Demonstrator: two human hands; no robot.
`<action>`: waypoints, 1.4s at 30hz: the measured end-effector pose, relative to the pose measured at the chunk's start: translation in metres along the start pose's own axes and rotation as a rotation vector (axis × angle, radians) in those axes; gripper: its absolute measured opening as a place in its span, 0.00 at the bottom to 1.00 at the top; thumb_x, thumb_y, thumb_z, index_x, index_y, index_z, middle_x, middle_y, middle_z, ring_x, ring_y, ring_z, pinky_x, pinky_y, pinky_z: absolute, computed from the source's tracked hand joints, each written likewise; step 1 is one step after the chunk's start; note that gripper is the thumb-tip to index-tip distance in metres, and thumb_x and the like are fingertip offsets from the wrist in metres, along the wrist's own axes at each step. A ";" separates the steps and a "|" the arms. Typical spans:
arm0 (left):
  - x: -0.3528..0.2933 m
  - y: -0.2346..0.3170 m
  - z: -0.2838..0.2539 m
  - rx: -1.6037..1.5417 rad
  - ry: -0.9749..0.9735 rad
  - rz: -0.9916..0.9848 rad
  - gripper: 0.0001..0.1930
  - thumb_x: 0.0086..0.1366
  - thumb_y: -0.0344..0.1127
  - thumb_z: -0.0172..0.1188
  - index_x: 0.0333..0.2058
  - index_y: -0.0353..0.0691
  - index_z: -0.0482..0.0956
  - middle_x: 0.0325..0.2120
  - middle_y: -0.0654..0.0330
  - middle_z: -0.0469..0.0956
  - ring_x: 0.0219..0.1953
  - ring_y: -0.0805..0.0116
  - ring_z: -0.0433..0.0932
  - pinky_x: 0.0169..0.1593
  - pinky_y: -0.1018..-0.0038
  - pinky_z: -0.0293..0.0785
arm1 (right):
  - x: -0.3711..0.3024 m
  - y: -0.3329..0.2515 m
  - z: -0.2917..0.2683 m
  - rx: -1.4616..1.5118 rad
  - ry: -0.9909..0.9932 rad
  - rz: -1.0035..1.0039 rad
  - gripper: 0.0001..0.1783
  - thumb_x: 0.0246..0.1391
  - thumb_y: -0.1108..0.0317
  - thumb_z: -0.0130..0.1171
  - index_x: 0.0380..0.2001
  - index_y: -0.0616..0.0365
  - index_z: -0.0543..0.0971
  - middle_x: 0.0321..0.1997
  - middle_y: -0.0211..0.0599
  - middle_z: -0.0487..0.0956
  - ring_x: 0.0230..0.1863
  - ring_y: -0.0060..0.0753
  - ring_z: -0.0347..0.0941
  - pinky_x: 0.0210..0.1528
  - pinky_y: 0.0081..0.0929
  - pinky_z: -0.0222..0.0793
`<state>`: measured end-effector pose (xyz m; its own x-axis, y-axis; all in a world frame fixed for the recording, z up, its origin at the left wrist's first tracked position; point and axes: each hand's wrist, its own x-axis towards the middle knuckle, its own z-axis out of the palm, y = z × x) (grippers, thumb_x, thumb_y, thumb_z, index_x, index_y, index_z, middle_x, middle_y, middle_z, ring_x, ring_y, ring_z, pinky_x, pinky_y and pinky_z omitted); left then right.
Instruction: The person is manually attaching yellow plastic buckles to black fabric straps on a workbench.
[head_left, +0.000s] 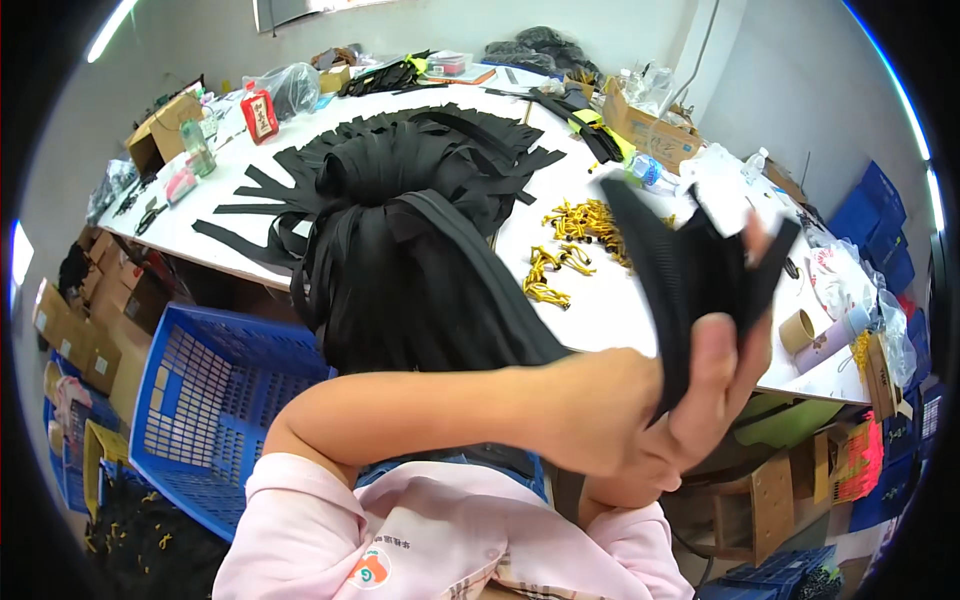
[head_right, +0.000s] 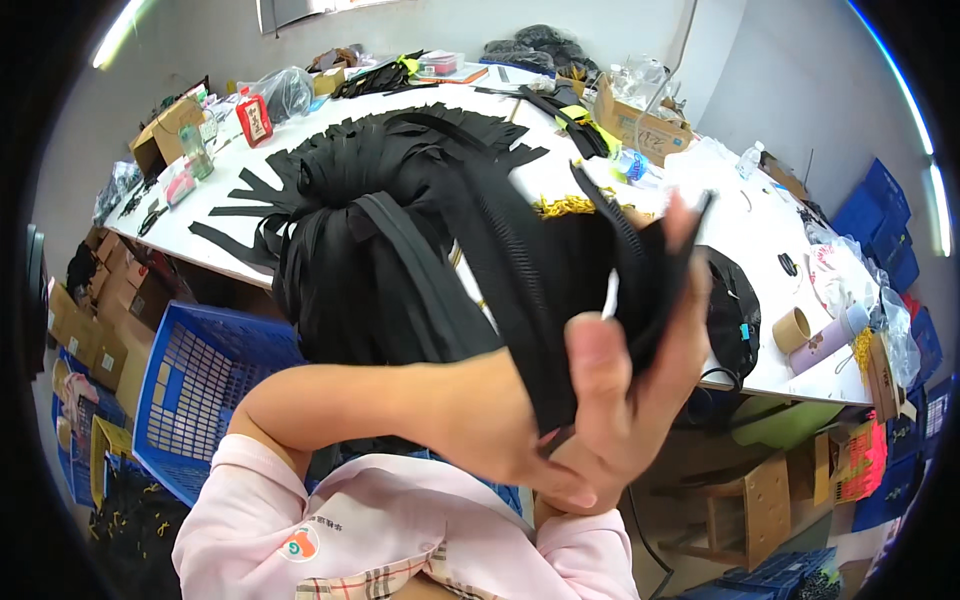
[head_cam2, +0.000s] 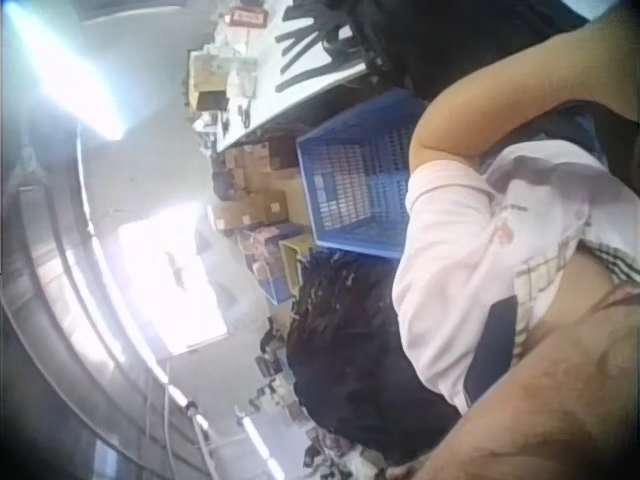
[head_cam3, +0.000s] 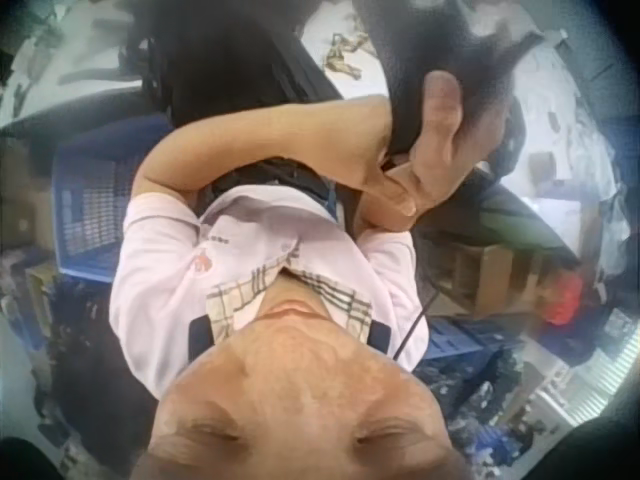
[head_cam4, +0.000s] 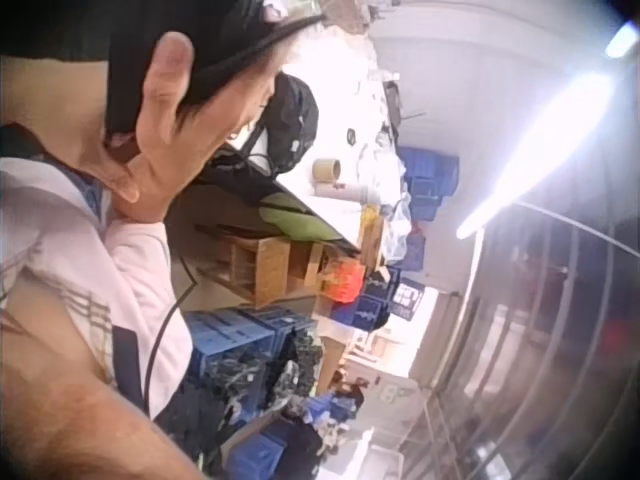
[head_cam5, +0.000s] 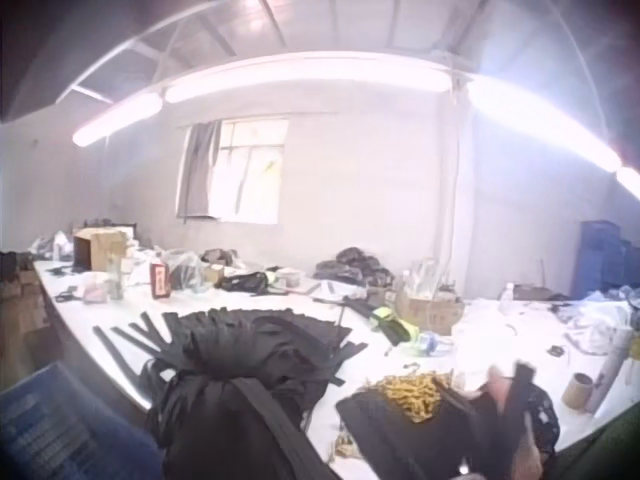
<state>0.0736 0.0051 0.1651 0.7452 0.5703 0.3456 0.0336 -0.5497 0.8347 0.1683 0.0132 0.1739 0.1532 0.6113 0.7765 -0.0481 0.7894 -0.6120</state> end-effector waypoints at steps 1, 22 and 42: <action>-0.005 0.000 0.004 -0.115 -0.077 -0.001 0.14 0.47 0.37 0.61 0.27 0.35 0.68 0.23 0.58 0.70 0.25 0.69 0.69 0.27 0.75 0.63 | 0.000 0.002 -0.023 -0.060 -0.188 0.093 0.41 0.39 0.48 0.56 0.50 0.69 0.60 0.49 0.47 0.65 0.51 0.39 0.61 0.52 0.26 0.53; -0.235 -0.101 -0.020 -0.539 0.477 -0.871 0.19 0.45 0.32 0.61 0.39 0.35 0.71 0.16 0.66 0.68 0.18 0.78 0.66 0.22 0.83 0.63 | -0.031 0.208 0.113 -0.824 -0.994 -0.245 0.09 0.35 0.73 0.51 0.26 0.56 0.75 0.28 0.37 0.74 0.40 0.38 0.65 0.55 0.41 0.45; -0.168 -0.026 -0.033 -0.679 0.815 -0.044 0.16 0.43 0.27 0.54 0.34 0.27 0.70 0.12 0.57 0.67 0.13 0.68 0.67 0.24 0.73 0.68 | -0.057 0.058 -0.034 -0.543 0.101 -1.333 0.22 0.53 0.49 0.29 0.38 0.46 0.71 0.28 0.30 0.71 0.33 0.30 0.64 0.45 0.49 0.56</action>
<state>-0.0749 -0.0564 0.0997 0.0723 0.9565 0.2825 -0.5168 -0.2062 0.8309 0.1905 0.0221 0.0888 -0.1469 -0.5749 0.8050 0.5546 0.6260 0.5483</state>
